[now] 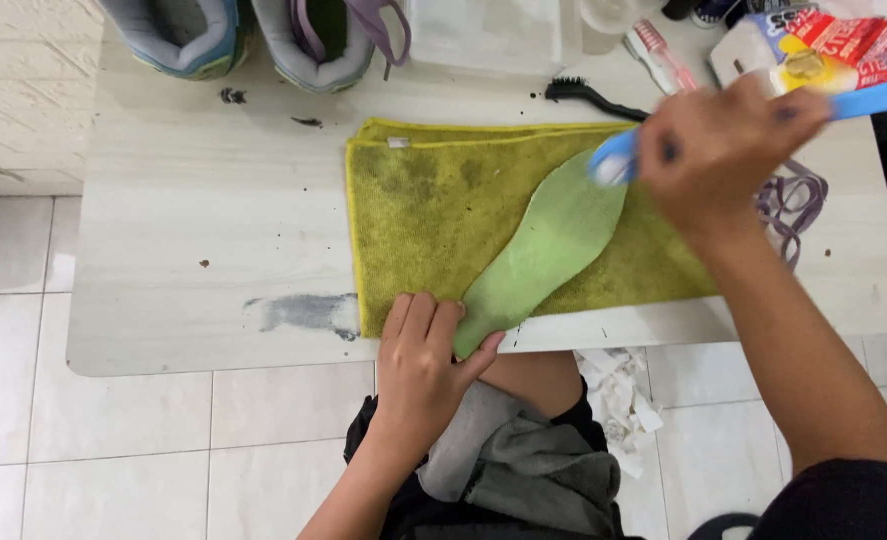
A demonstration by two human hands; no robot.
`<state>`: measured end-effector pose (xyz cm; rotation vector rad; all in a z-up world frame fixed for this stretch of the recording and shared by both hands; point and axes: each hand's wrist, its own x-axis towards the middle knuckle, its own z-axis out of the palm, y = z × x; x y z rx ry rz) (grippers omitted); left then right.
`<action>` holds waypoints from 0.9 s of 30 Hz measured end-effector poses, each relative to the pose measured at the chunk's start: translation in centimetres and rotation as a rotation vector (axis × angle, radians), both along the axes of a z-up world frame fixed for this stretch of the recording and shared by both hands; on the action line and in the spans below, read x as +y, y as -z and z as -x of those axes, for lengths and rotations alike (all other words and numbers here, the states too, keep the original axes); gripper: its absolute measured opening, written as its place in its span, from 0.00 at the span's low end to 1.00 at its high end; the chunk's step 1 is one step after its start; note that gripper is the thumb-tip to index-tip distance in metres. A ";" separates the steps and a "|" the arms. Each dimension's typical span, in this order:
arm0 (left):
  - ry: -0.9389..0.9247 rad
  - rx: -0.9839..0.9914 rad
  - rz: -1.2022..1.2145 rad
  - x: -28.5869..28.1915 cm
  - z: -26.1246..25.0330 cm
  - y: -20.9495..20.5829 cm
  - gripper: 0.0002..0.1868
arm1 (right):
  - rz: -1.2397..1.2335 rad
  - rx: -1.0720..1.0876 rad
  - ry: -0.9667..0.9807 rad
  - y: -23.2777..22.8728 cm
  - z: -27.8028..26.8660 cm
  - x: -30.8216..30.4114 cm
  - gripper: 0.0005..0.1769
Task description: Scrubbing a shoe insole with a brush and cleaning solution on a workspace
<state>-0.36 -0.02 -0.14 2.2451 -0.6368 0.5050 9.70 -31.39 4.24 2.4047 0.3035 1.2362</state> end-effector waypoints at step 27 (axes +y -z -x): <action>0.163 0.123 0.393 0.2 1.2 -2.2 0.14 | -0.380 0.366 0.073 -3.3 -7.1 4.9 0.13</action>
